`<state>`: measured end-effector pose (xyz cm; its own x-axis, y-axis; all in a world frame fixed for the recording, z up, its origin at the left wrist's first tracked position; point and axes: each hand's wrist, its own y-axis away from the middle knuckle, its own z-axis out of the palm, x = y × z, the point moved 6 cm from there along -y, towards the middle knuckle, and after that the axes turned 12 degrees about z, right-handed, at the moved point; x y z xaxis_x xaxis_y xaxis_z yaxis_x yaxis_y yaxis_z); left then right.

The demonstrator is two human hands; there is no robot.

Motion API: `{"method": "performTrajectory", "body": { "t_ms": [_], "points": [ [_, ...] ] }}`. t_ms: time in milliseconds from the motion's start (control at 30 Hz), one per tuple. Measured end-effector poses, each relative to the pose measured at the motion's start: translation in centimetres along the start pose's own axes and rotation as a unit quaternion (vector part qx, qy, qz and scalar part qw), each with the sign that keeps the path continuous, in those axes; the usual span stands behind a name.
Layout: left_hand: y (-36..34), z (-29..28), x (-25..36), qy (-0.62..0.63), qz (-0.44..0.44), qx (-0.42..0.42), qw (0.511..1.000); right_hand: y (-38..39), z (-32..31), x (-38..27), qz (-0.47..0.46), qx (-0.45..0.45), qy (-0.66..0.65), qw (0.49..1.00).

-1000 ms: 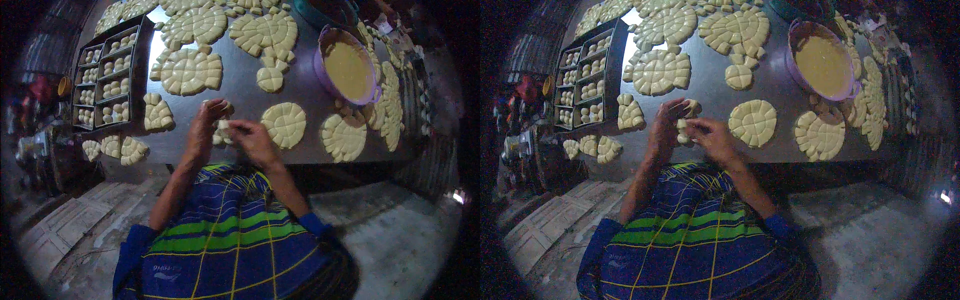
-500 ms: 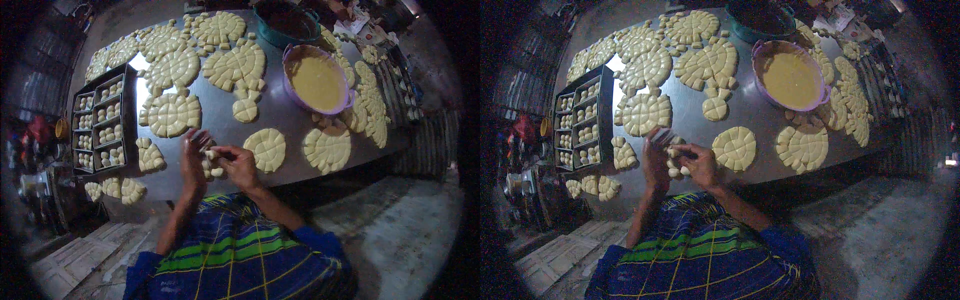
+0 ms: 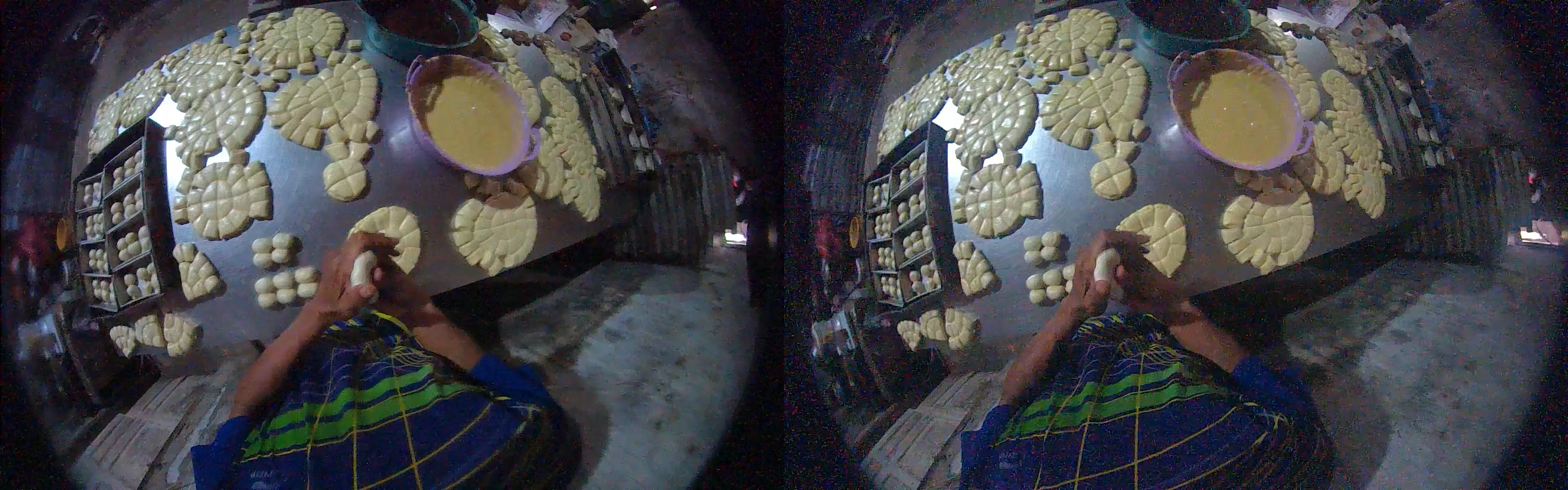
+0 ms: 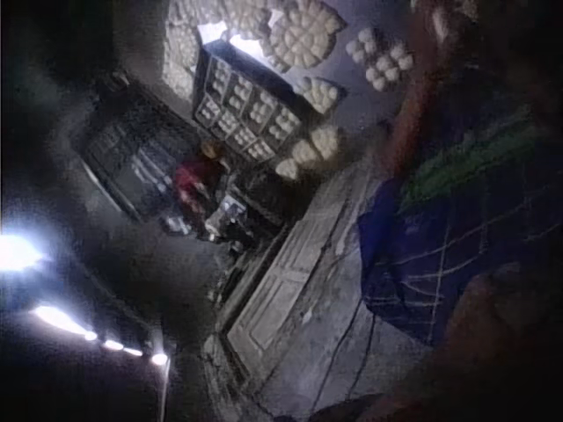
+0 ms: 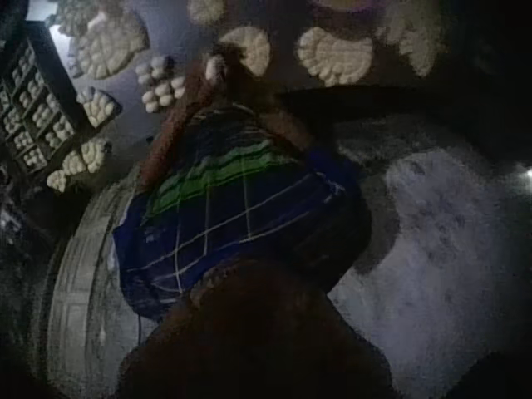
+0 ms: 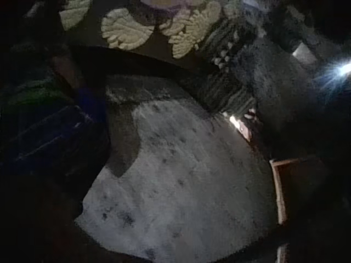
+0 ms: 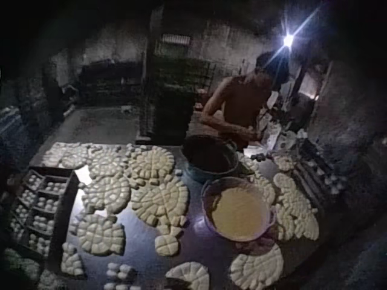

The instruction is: The person picks up small dough balls from a metal table, flattens them, adds dark filling from a bowl by hand, and rolls them into rounded shapes.

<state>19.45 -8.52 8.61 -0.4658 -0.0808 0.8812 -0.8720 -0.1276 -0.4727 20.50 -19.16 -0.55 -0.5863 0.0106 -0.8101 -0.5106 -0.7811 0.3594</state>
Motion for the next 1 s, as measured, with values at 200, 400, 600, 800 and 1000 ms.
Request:
{"method": "performTrajectory", "body": {
  "t_ms": [200,400,600,800,1000],
  "points": [
    [3.6,-1.2,-4.3,0.088,-0.197,0.079,0.973,-0.7,-15.0,-15.1,-0.054,0.015,0.085,0.995],
    [10.1,-8.5,-4.4,-0.052,-0.311,0.28,0.907,-6.1,-21.3,-26.2,-0.001,0.052,0.623,0.781],
    [12.1,-11.4,-3.2,-0.094,-0.268,0.372,0.883,-10.6,-24.1,-23.7,0.101,-0.105,0.733,0.665],
    [10.9,-9.6,-2.3,-0.105,-0.301,0.349,0.881,-11.5,-27.8,-22.5,0.202,-0.172,0.675,0.688],
    [11.0,-7.8,-3.2,-0.028,-0.339,0.346,0.875,-8.9,-23.9,-25.3,0.228,-0.121,0.54,0.801]
  ]
}}
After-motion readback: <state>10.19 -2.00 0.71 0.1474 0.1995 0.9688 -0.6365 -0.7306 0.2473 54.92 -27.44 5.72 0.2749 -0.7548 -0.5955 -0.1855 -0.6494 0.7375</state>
